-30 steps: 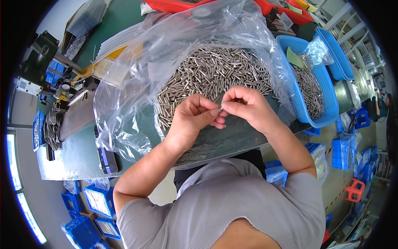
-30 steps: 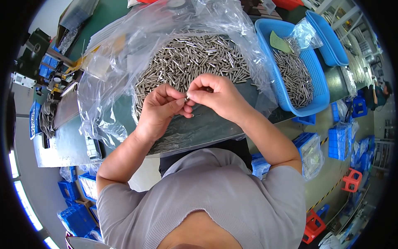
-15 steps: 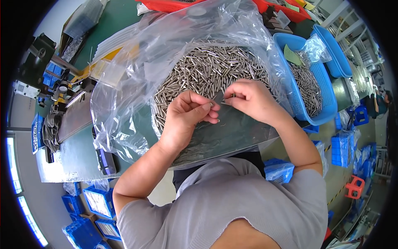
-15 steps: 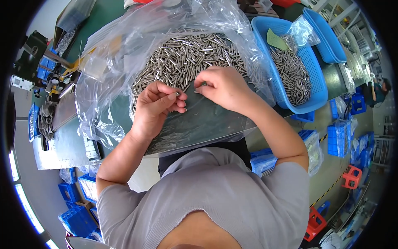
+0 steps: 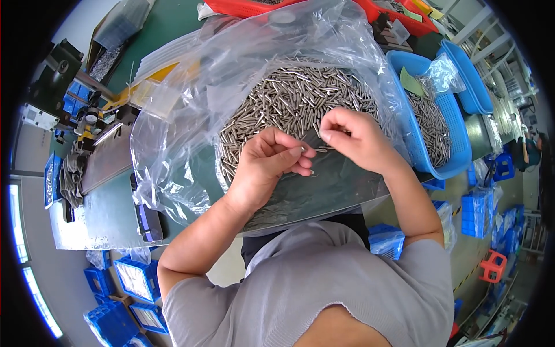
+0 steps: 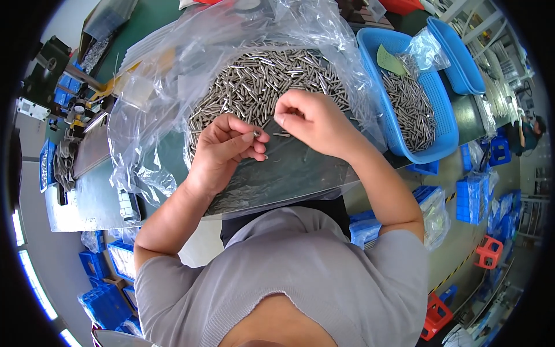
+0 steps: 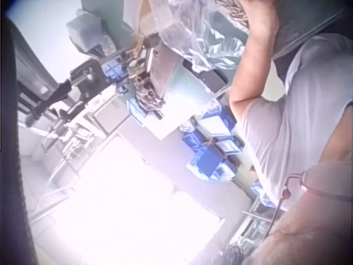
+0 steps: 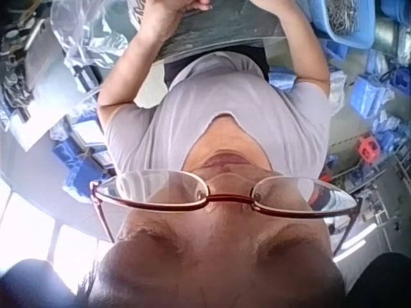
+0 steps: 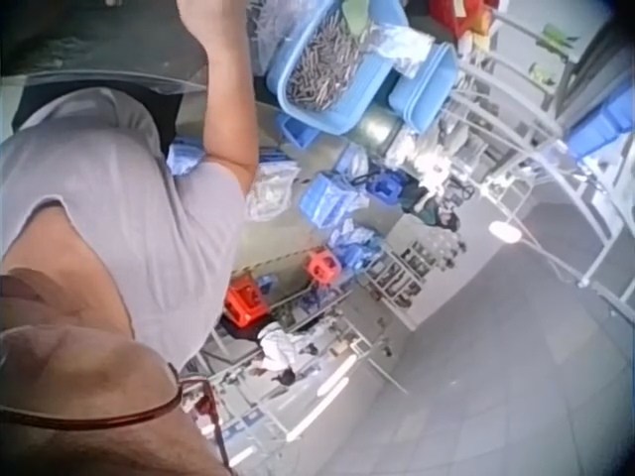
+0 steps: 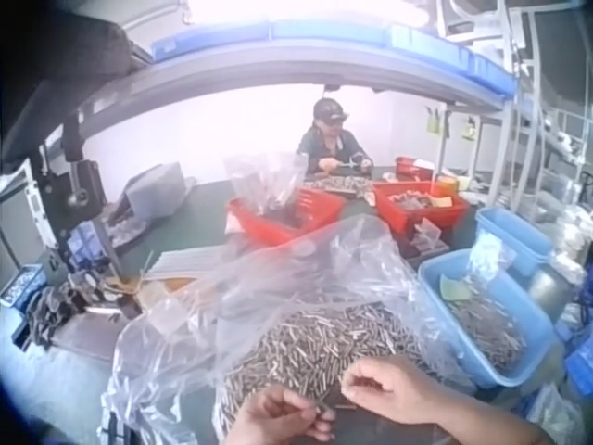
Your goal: Inspecting and sorting small metal pins on a factory workbench.
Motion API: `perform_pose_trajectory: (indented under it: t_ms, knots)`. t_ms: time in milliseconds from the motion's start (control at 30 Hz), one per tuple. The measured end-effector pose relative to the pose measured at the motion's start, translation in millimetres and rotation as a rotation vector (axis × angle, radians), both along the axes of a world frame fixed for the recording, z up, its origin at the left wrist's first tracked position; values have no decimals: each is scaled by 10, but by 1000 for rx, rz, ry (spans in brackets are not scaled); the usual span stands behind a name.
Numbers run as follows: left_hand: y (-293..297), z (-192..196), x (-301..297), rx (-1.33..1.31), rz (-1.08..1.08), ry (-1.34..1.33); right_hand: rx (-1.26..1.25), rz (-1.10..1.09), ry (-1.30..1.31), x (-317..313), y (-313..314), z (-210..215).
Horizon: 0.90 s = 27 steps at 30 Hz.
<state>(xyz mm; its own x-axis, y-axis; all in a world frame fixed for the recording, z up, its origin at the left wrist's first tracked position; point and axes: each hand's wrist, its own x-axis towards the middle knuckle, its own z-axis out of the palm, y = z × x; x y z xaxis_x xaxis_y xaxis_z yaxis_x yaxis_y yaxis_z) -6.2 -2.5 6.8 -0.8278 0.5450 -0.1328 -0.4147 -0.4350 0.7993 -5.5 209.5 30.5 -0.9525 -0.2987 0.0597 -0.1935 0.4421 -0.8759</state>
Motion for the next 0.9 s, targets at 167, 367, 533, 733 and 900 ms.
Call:
perform_pose_trajectory:
  t_ms: [167,367,533,733,900]
  knots:
    - [-10,-24,2,-1,-48,13,-446,-9,-200,81,-60,58]
    - [11,12,14,12,-18,-19,-497,72,-186,99,-132,-16]
    - [-8,-55,16,-28,-18,47,-453,69,-229,105,-176,-66]
    - [19,-20,14,-28,-6,42,-434,8,-207,131,-189,-135]
    - [-1,1,11,-39,-1,54,-933,-125,-468,90,215,-79]
